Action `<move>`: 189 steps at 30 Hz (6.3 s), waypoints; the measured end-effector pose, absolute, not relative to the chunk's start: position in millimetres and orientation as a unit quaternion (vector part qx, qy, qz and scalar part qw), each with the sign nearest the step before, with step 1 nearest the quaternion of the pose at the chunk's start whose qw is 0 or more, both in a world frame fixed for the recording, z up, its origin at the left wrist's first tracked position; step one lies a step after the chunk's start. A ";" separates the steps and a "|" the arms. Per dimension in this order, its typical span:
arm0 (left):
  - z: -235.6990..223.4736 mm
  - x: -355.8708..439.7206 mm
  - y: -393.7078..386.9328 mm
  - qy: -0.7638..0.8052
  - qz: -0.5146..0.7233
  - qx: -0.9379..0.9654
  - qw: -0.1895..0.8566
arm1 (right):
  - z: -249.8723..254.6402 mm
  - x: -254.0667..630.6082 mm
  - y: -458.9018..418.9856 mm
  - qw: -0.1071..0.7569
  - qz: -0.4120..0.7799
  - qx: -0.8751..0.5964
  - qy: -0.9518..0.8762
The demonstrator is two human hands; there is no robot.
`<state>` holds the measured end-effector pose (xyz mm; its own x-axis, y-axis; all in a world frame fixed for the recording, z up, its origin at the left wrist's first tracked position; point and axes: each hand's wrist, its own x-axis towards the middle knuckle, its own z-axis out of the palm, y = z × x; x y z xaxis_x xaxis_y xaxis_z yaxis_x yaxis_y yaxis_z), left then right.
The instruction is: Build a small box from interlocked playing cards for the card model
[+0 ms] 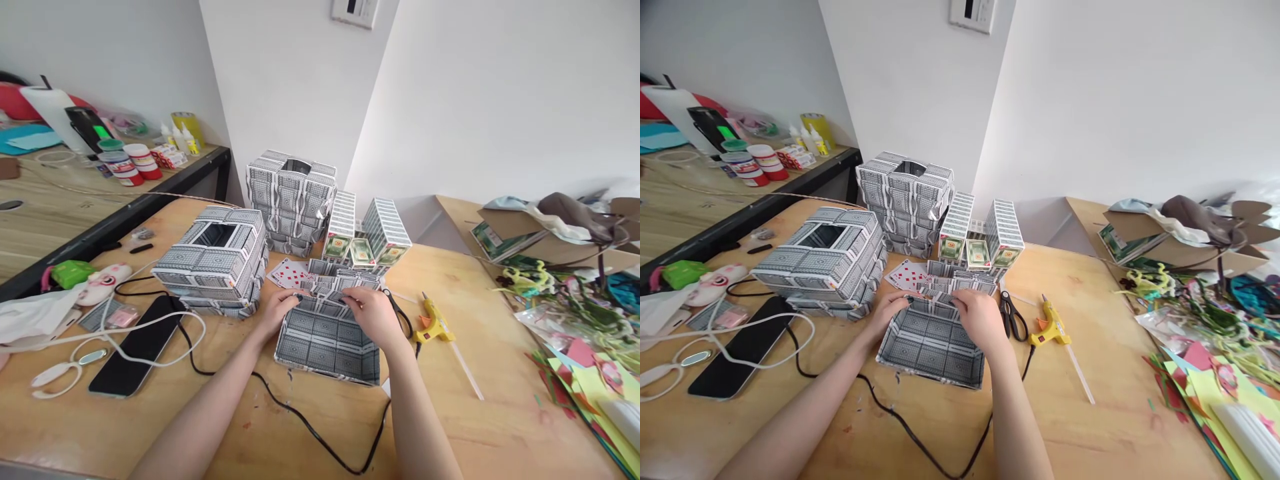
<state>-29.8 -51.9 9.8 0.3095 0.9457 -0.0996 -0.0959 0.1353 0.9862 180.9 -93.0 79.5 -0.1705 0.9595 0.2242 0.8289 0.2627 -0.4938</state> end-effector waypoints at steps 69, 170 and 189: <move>7.8 -34.0 -55.3 0.437 0.390 0.493 0.643 | 100.2 221.2 -106.2 0.291 0.195 -0.676 -0.648; 6.5 -36.4 -61.5 0.406 0.377 0.544 0.630 | 123.3 172.5 -135.4 0.035 0.256 -0.539 -0.802; 7.6 -37.7 -62.2 0.407 0.365 0.566 0.617 | 73.8 118.5 -146.5 -0.127 0.194 -0.531 -0.815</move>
<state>-37.7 -62.2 7.6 0.4024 0.9111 -0.0890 0.0091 0.0932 0.9956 118.5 -146.5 73.8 -0.4035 0.8167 -0.4126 0.9150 0.3608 -0.1806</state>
